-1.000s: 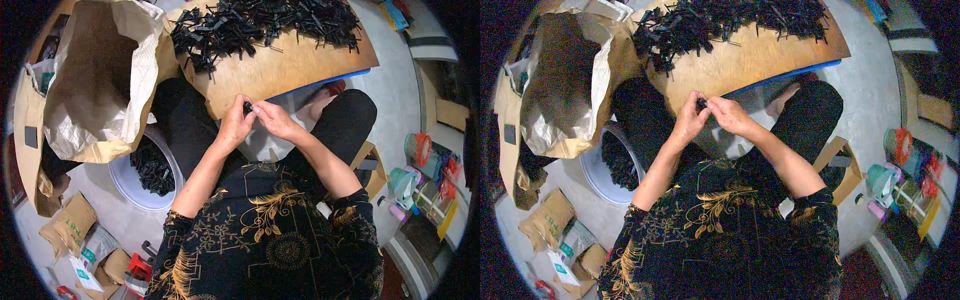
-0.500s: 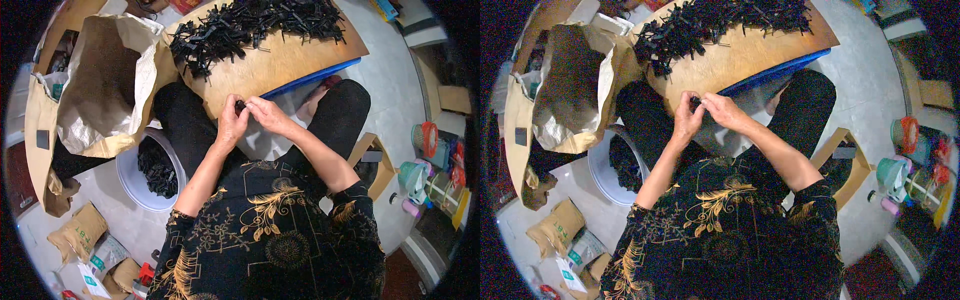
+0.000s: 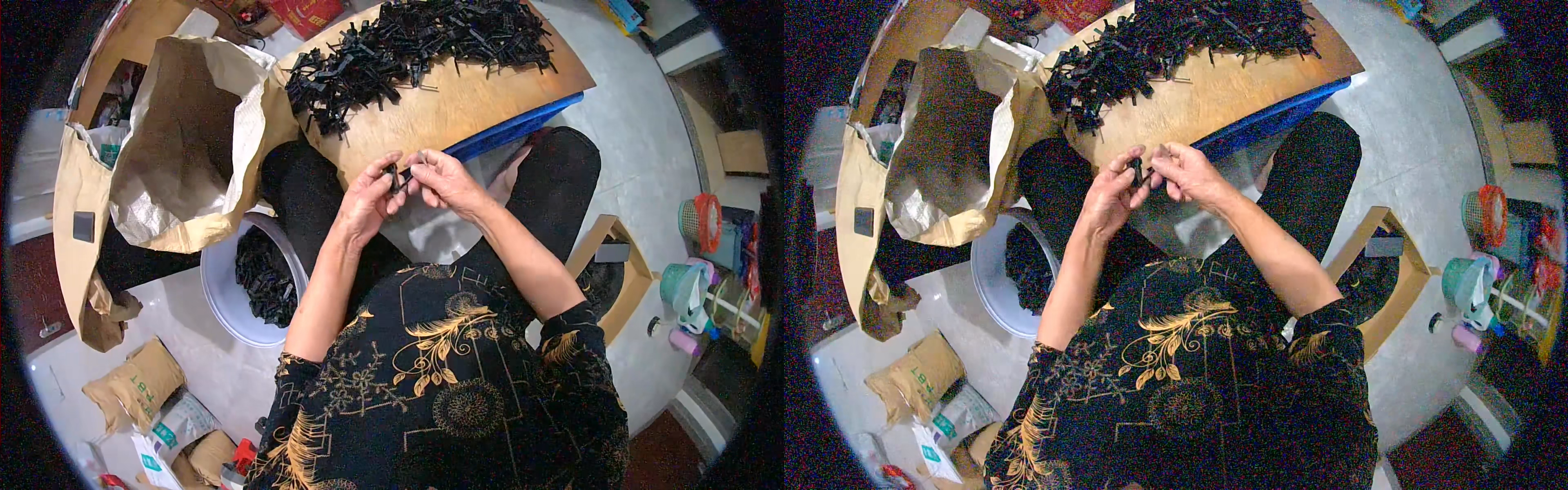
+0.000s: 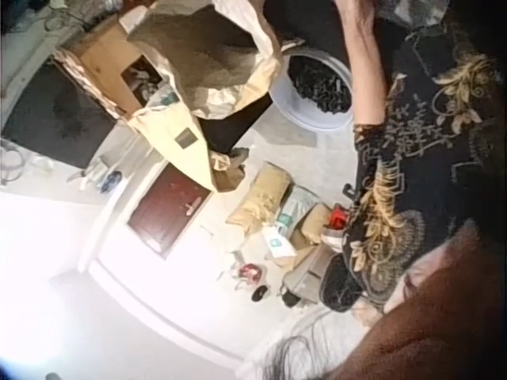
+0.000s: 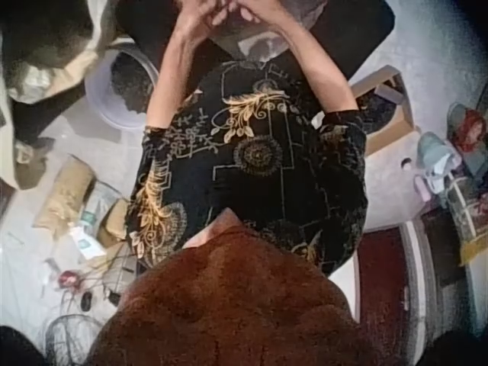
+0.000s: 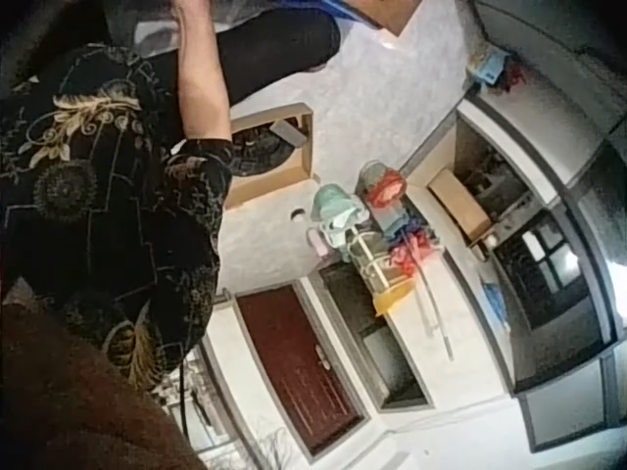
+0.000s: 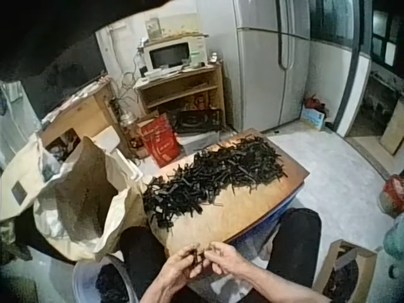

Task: Sorting and inspecting small black components from a large paper bag.

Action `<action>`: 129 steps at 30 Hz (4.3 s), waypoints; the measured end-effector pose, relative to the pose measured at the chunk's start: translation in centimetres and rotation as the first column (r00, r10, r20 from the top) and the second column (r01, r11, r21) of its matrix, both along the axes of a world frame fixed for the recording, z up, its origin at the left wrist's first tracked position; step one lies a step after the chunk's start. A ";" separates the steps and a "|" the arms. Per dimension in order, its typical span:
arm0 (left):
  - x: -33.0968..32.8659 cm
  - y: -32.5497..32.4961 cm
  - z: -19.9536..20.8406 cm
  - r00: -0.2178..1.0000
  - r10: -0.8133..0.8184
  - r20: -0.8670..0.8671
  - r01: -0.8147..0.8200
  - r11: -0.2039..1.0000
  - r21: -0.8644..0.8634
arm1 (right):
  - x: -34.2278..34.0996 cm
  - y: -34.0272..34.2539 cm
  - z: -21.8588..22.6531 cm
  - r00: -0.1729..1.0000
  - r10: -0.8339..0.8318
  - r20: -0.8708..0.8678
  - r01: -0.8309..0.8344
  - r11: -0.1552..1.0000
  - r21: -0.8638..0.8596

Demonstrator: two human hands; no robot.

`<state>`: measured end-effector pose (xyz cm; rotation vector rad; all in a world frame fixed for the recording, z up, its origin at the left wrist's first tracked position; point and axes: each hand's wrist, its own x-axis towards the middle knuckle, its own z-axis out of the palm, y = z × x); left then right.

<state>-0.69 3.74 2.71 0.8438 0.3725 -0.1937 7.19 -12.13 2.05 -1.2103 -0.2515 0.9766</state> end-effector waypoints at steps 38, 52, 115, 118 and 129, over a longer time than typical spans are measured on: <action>1.5 -1.6 -2.0 0.989 -0.004 0.146 -0.093 0.758 0.646 | -0.4 1.9 0.1 0.950 -0.003 -0.311 -0.013 0.999 -0.050; 1.7 -1.3 -2.8 0.982 0.035 0.184 -0.179 0.468 0.866 | 1.4 3.9 -0.2 0.996 0.069 -0.061 -0.086 0.942 -0.324; 1.8 -2.6 -3.9 0.990 -0.033 0.139 -0.096 0.567 0.818 | 0.5 1.3 -2.8 0.776 0.186 0.603 0.081 0.919 -0.387; 1.9 -2.6 -4.3 0.993 -0.012 0.118 -0.096 0.506 0.857 | 0.5 1.6 -3.6 0.754 0.162 0.636 0.105 0.927 -0.361; 1.9 -1.2 -1.3 0.967 0.255 0.005 -0.253 0.956 0.148 | 0.3 0.6 -1.4 0.935 0.009 0.355 0.096 0.956 -0.276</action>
